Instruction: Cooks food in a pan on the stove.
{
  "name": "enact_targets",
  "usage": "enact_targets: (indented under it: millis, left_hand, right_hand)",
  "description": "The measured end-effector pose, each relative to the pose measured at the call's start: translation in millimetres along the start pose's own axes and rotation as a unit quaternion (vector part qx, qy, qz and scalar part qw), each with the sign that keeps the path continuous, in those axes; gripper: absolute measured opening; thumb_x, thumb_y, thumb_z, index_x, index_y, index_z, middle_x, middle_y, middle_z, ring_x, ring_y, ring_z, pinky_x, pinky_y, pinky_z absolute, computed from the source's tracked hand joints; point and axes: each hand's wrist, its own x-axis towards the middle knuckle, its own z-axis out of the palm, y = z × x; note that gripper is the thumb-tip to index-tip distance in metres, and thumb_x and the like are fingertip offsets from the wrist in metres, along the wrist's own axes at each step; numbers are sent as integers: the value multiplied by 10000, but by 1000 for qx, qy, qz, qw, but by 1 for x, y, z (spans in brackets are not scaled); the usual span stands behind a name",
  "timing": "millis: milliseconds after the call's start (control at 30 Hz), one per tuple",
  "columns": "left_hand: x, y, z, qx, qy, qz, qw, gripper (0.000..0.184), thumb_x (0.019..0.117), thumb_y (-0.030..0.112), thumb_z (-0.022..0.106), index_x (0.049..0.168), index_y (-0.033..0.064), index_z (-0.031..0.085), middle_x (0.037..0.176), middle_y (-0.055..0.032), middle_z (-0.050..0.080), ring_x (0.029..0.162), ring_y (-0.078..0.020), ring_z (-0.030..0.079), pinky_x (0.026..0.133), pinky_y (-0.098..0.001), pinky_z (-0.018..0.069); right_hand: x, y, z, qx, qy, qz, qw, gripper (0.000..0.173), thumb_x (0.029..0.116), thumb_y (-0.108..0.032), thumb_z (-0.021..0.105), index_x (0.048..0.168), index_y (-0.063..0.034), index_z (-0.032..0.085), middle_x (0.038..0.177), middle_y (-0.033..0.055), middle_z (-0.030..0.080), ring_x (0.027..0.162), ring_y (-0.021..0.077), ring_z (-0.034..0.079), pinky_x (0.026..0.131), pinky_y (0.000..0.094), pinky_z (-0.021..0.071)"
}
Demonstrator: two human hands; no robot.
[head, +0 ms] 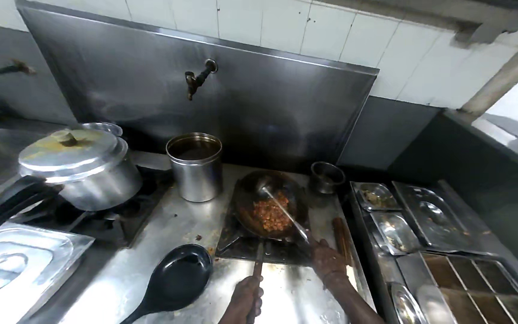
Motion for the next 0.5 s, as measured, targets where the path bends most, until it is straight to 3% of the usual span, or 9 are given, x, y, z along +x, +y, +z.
enact_targets:
  millis: [100, 133, 167, 233, 300, 367, 500]
  left_hand:
    - [0, 2, -2, 9, 2, -3, 1000, 274, 1121, 242, 418, 1267, 43, 539, 695, -28, 521, 435, -91, 458, 392, -218, 427]
    - [0, 2, -2, 11, 0, -4, 1000, 273, 1119, 250, 427, 1268, 51, 540, 700, -27, 524, 438, -92, 457, 392, -219, 423]
    - [0, 3, -3, 12, -1, -6, 1000, 275, 1117, 258, 432, 1271, 58, 543, 704, -26, 526, 441, -91, 456, 393, -219, 417]
    - [0, 3, -2, 9, -3, -9, 1000, 271, 1116, 259, 435, 1271, 64, 542, 704, -26, 523, 442, -91, 456, 388, -220, 416]
    - [0, 2, -1, 9, -2, -15, 1000, 270, 1117, 265, 435, 1269, 69, 540, 702, -22, 515, 445, -92, 457, 393, -221, 420]
    - [2, 1, 0, 9, -1, -17, 1000, 269, 1117, 267, 433, 1270, 70, 536, 700, -22, 511, 446, -98, 459, 395, -227, 423]
    - [6, -1, 1, 18, -4, -14, 1000, 279, 1114, 276, 439, 1284, 74, 529, 696, -21, 507, 446, -101, 459, 399, -232, 427]
  right_hand:
    - [-25, 34, 20, 69, -50, 33, 996, 665, 1059, -295, 490, 1652, -345, 195, 1376, 225, 600, 1127, 414, 668, 937, 592, 538]
    - [-40, 50, 26, 125, -71, 23, 989, 668, 1054, -309, 511, 1652, -316, 214, 1307, 207, 645, 1084, 388, 681, 916, 577, 548]
    - [-55, 67, 32, 211, -90, 8, 973, 674, 1044, -306, 547, 1647, -282, 249, 1205, 180, 679, 946, 338, 690, 825, 531, 566]
    - [-85, 96, 39, 429, -135, -21, 893, 693, 1018, -228, 609, 1633, -220, 289, 1000, 116, 637, 603, 201, 577, 530, 377, 525]
    - [-106, 115, 36, 539, -166, -34, 825, 714, 1001, -172, 609, 1632, -197, 277, 924, 83, 623, 518, 147, 524, 456, 324, 496]
    - [-116, 128, 24, 516, -177, -48, 837, 702, 1012, -191, 591, 1637, -203, 272, 935, 76, 615, 536, 150, 515, 476, 331, 489]
    - [-92, 127, 8, 345, -189, -68, 917, 667, 1030, -298, 598, 1629, -276, 305, 956, 114, 641, 586, 205, 575, 539, 396, 529]
